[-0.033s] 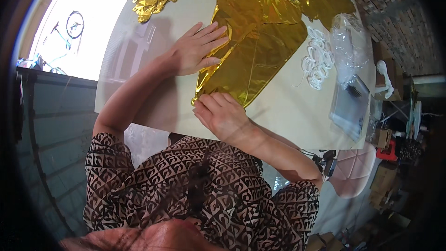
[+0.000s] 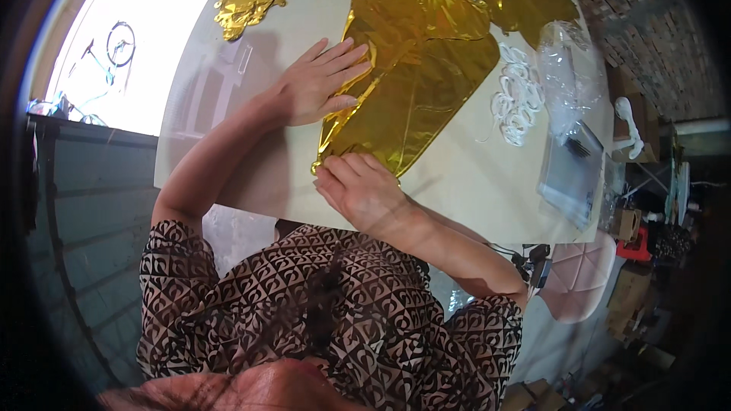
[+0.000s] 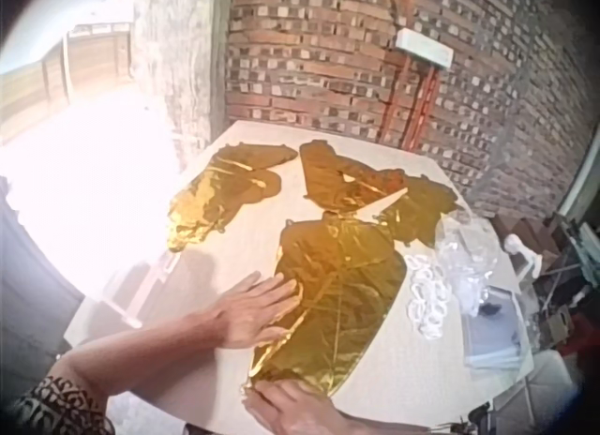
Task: The person folds gold foil balloons by hand and packages them into plastic sleeves along with cardboard inserts, securing each package with a white clip.
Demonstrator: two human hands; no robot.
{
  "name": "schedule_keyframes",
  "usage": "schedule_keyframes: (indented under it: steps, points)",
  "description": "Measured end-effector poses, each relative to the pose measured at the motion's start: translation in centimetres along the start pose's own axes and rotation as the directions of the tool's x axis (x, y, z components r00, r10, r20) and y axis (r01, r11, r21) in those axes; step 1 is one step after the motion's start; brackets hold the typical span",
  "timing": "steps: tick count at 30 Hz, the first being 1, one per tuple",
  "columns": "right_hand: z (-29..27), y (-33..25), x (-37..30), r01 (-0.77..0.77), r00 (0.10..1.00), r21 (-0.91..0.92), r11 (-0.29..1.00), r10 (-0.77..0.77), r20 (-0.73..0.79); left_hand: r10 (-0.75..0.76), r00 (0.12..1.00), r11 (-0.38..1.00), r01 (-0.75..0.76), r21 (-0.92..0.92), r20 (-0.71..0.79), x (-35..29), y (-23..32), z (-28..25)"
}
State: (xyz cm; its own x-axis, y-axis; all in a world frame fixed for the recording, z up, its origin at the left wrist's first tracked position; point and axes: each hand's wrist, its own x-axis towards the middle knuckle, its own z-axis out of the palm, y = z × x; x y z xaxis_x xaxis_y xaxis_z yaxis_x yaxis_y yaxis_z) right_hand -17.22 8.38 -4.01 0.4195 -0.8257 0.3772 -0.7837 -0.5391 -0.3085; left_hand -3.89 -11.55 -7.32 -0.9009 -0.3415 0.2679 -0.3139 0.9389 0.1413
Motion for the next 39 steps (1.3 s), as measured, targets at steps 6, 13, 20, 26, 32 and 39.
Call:
schedule_keyframes:
  steps: [6, 13, 20, 26, 32, 39]
  points:
    - [-0.8, 1.0, 1.0, 0.061, 0.997, 0.085, 0.995, -0.064, 0.032, -0.002, 1.0, 1.0, 0.002, -0.029, 0.01, 0.1, 0.0, -0.3]
    - [0.4, 1.1, -0.1, 0.089, 0.993, 0.031, 0.996, -0.091, 0.069, 0.026, 1.0, 0.999, -0.026, -0.018, 0.007, 0.2, 0.0, -0.1]
    - [0.5, 1.5, -0.4, 0.1, 0.993, 0.018, 0.995, -0.101, 0.065, 0.001, 0.997, 0.999, 0.003, -0.049, 0.08, 2.3, -0.4, -1.7]
    - [0.4, 1.2, 0.0, 0.09, 0.992, 0.027, 0.996, -0.092, 0.09, -0.066, 0.994, 0.992, 0.056, -0.117, -0.082, 6.1, -2.0, -0.6]
    - [0.5, 0.7, 0.0, 0.086, 0.994, 0.03, 0.996, -0.088, 0.066, -0.093, 0.978, 0.993, 0.078, -0.086, -0.187, 6.8, -1.9, 1.9]
    - [0.8, 0.5, 0.0, 0.093, 0.994, 0.044, 0.995, -0.095, 0.054, -0.099, 0.979, 0.994, 0.09, -0.06, -0.178, 6.7, -2.4, 2.0]
